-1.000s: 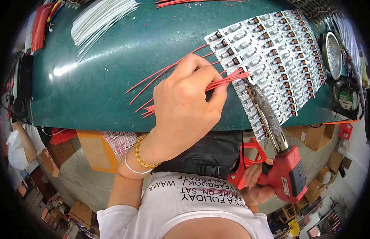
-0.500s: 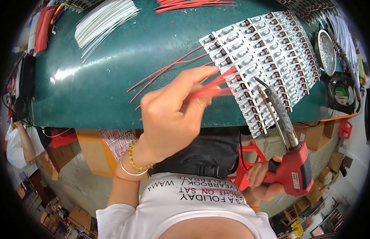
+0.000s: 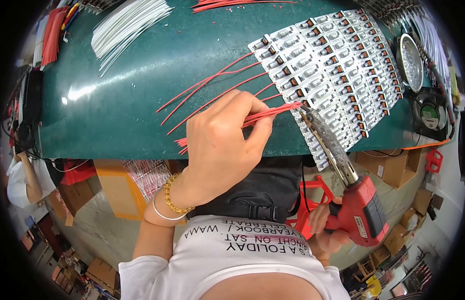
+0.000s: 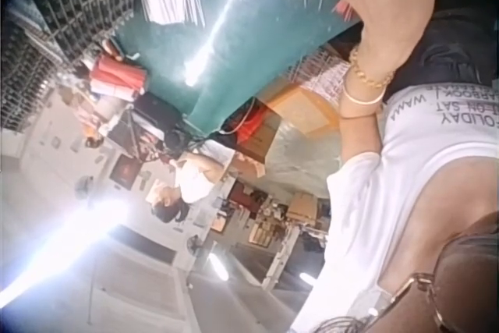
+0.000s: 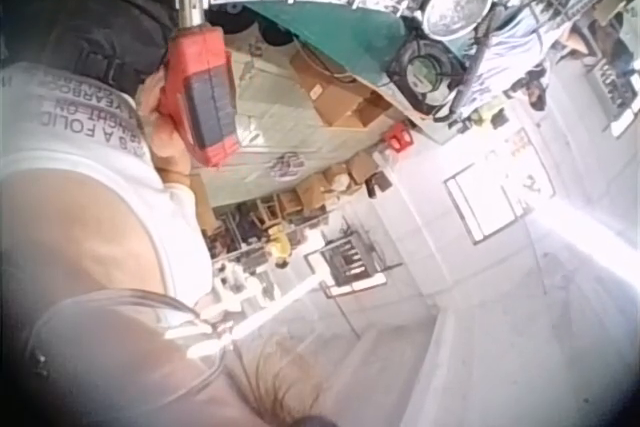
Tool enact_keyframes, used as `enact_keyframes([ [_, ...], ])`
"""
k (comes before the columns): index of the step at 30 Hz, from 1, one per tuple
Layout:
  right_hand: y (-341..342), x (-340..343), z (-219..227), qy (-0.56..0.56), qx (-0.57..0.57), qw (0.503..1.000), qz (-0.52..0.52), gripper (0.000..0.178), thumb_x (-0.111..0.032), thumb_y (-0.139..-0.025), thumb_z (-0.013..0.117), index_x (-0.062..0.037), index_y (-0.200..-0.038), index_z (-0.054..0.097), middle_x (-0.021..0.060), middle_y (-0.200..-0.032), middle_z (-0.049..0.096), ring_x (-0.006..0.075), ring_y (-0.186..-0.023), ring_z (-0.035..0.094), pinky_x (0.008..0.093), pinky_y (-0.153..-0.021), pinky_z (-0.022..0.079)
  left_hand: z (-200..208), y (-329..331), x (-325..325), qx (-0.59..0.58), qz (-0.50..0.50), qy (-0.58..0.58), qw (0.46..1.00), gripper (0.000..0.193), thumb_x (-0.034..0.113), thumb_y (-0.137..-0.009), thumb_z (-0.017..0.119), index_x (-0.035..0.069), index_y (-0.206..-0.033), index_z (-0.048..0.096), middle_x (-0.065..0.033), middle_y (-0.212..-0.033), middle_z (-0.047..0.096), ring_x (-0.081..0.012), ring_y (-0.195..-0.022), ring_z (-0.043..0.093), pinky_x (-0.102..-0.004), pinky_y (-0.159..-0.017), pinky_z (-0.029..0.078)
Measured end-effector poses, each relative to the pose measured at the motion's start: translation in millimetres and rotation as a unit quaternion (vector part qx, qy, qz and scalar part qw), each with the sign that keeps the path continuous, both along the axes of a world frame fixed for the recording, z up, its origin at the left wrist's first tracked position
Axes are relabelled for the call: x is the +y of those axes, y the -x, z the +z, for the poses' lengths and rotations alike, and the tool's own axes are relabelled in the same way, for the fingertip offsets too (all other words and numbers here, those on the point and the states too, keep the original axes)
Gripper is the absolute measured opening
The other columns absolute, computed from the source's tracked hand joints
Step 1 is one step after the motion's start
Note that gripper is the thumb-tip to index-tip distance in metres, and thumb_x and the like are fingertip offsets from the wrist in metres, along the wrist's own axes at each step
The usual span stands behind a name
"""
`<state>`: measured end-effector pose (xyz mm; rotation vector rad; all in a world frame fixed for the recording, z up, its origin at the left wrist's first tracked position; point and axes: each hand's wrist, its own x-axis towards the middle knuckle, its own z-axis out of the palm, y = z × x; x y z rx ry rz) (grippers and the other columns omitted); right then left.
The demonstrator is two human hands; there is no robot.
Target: The person solders wires to electronic components on a circuit board using a soldering iron.
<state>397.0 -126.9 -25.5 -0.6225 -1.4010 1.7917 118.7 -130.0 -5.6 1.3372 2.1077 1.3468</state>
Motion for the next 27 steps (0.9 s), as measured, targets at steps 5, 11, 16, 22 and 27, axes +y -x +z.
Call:
enact_keyframes([
  [5, -6.9, -10.7, -1.8, 0.071, -0.072, 0.992, -0.078, 0.083, -0.070, -0.076, 0.060, -0.0004, -0.119, 0.044, -0.0013, -0.052, 0.046, 0.0120, -0.042, 0.045, 0.0252, -0.046, 0.037, -0.6, -2.5, 1.4, 0.013, -0.003, 0.007, 1.000, 0.007, -0.002, -0.075, 0.069, -0.001, -0.076, 0.062, -0.0064, -0.067, 0.060, -0.0101, -0.053, 0.049, -0.0243, -0.048, 0.037],
  [11, -1.7, -13.8, 1.7, 0.063, -0.081, 0.987, -0.121, 0.085, -0.070, -0.076, 0.060, 0.0006, -0.121, 0.043, -0.0017, -0.052, 0.046, 0.0117, -0.042, 0.044, 0.0242, -0.044, 0.036, -3.5, -2.9, 0.0, 0.020, 0.002, 0.006, 1.000, 0.006, -0.003, -0.073, 0.067, 0.000, -0.075, 0.062, -0.0056, -0.067, 0.059, -0.0101, -0.051, 0.047, -0.0246, -0.046, 0.035],
  [16, -28.7, -19.8, -25.7, 0.036, -0.089, 0.986, -0.137, 0.087, -0.070, -0.076, 0.060, 0.0014, -0.123, 0.042, -0.0019, -0.051, 0.046, 0.0115, -0.041, 0.044, 0.0236, -0.044, 0.036, -1.1, -3.2, -0.1, 0.020, 0.005, 0.013, 1.000, 0.007, -0.003, -0.073, 0.067, 0.000, -0.075, 0.062, -0.0052, -0.067, 0.059, -0.0103, -0.051, 0.046, -0.0250, -0.046, 0.035],
  [22, -59.5, -23.1, -53.9, -0.099, -0.105, 0.983, -0.115, 0.089, -0.069, -0.077, 0.060, 0.0025, -0.126, 0.040, -0.0022, -0.051, 0.045, 0.0115, -0.041, 0.044, 0.0229, -0.043, 0.035, -1.5, -2.8, 0.2, 0.020, 0.006, -0.002, 1.000, 0.007, -0.003, -0.072, 0.067, 0.000, -0.075, 0.062, -0.0053, -0.067, 0.059, -0.0102, -0.050, 0.046, -0.0252, -0.046, 0.034],
  [27, 25.2, -11.1, 25.5, 0.056, -0.146, 0.983, -0.095, 0.087, -0.069, -0.077, 0.060, 0.0017, -0.125, 0.040, -0.0025, -0.051, 0.044, 0.0114, -0.041, 0.043, 0.0234, -0.044, 0.035, -1.1, -5.0, 4.1, 0.014, -0.002, -0.001, 1.000, 0.006, -0.003, -0.072, 0.067, 0.000, -0.075, 0.062, -0.0057, -0.067, 0.059, -0.0102, -0.051, 0.046, -0.0252, -0.046, 0.034],
])
